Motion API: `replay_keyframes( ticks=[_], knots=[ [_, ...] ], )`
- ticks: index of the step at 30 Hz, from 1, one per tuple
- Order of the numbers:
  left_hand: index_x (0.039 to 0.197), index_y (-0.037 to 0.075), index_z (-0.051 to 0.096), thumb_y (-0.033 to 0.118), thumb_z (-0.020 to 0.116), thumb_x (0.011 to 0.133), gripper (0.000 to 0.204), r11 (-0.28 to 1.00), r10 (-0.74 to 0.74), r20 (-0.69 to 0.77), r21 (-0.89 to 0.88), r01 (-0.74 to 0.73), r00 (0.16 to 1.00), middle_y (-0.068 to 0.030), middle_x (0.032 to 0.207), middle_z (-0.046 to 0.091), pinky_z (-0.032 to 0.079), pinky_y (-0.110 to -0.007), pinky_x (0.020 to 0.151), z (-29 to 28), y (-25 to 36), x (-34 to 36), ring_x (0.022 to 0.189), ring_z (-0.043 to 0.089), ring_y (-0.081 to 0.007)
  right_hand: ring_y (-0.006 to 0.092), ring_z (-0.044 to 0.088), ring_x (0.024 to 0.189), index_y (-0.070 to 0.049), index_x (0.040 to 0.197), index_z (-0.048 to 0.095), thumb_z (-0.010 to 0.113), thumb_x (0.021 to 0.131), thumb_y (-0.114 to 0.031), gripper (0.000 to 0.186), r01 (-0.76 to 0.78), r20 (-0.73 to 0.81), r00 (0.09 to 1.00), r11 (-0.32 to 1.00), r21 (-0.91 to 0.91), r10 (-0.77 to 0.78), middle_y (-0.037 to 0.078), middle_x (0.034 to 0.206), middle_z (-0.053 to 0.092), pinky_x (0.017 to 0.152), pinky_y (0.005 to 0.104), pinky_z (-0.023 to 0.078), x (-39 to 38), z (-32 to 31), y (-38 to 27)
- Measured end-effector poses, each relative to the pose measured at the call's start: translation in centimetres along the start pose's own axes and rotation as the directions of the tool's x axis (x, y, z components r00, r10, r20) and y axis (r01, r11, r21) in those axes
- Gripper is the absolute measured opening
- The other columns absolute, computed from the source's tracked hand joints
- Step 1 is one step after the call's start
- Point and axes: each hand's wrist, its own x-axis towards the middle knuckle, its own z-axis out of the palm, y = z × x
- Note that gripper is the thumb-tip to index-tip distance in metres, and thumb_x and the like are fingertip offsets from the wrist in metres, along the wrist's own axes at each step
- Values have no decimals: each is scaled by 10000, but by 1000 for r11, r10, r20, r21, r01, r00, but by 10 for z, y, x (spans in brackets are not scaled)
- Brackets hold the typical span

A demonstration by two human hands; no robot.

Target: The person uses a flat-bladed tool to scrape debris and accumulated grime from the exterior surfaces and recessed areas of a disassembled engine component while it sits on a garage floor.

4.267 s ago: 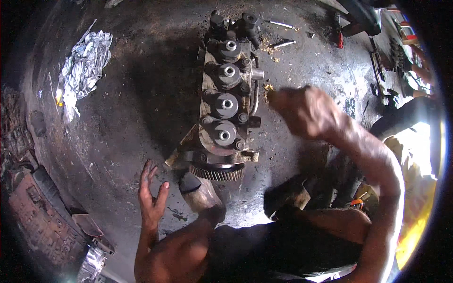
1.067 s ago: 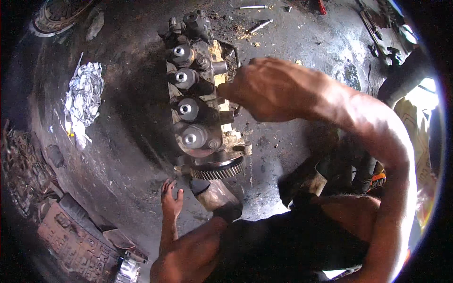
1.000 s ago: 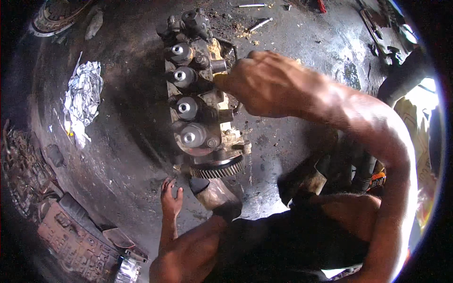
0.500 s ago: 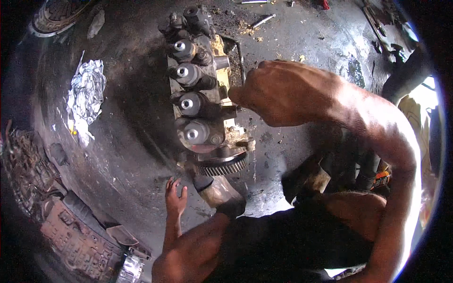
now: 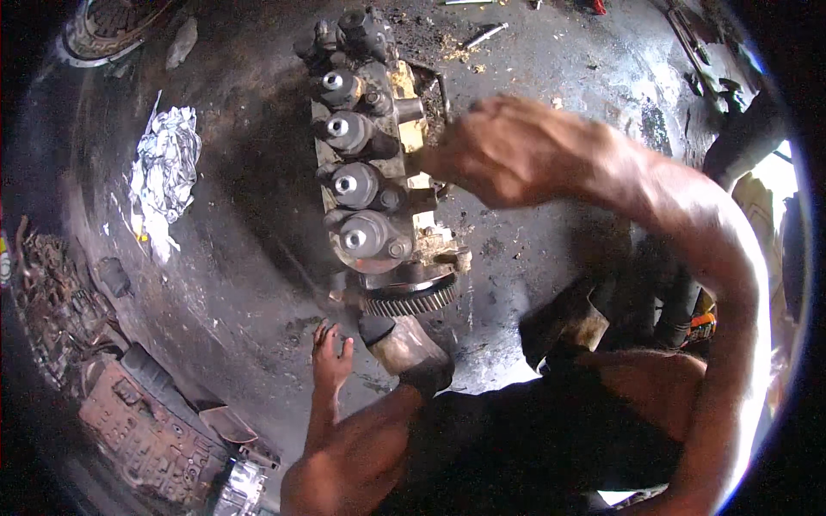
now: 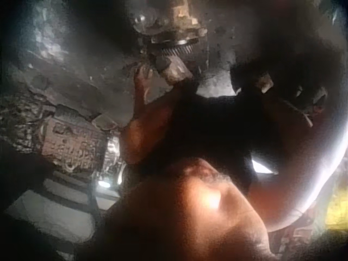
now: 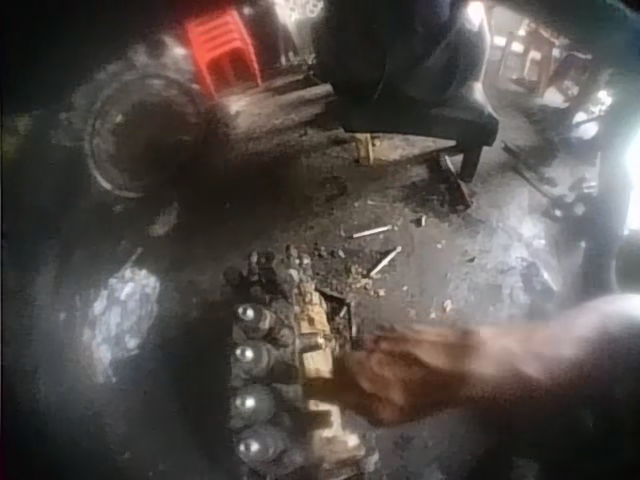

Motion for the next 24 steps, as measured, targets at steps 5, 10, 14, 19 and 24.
replay_keyframes(
  ticks=[5,10,14,19,24],
  knots=[
    [1257,21,548,221,654,890,431,981,0,26,191,-5,1000,-196,1414,439,423,-455,1024,-12,29,3,1274,464,-368,270,636,608,-32,881,536,544,929,-138,117,-73,115,991,997,0,73,124,661,597,564,383,537,-40,-11,-9],
    [1265,24,547,217,655,888,437,968,171,-13,188,-165,985,-206,1402,449,403,-462,1044,-23,33,-4,1276,462,-380,279,586,543,-11,913,547,568,922,-120,111,-242,91,966,970,-11,242,118,624,547,525,401,497,-25,-21,-28],
    [1259,19,550,219,667,879,445,984,144,0,102,-143,990,-212,1393,461,397,-467,1047,-17,64,13,1273,465,-388,346,612,657,29,1142,538,559,870,-48,283,-218,-23,976,968,-126,217,190,726,585,599,433,511,-59,-15,-43],
    [1245,16,562,197,682,862,440,986,112,-18,124,-109,994,-227,1380,475,394,-461,1051,-21,58,8,1275,460,-408,406,617,765,22,1270,490,532,824,-29,451,-269,-59,961,963,31,271,210,858,584,677,486,513,-48,0,-52],
    [1266,34,549,184,674,865,446,979,197,-12,45,-197,980,-221,1391,467,400,-458,1049,-5,63,20,1277,460,-407,325,635,795,-26,1262,503,533,839,-67,426,-254,-28,967,959,-123,253,140,905,557,648,417,566,-52,3,-65]
  ],
)
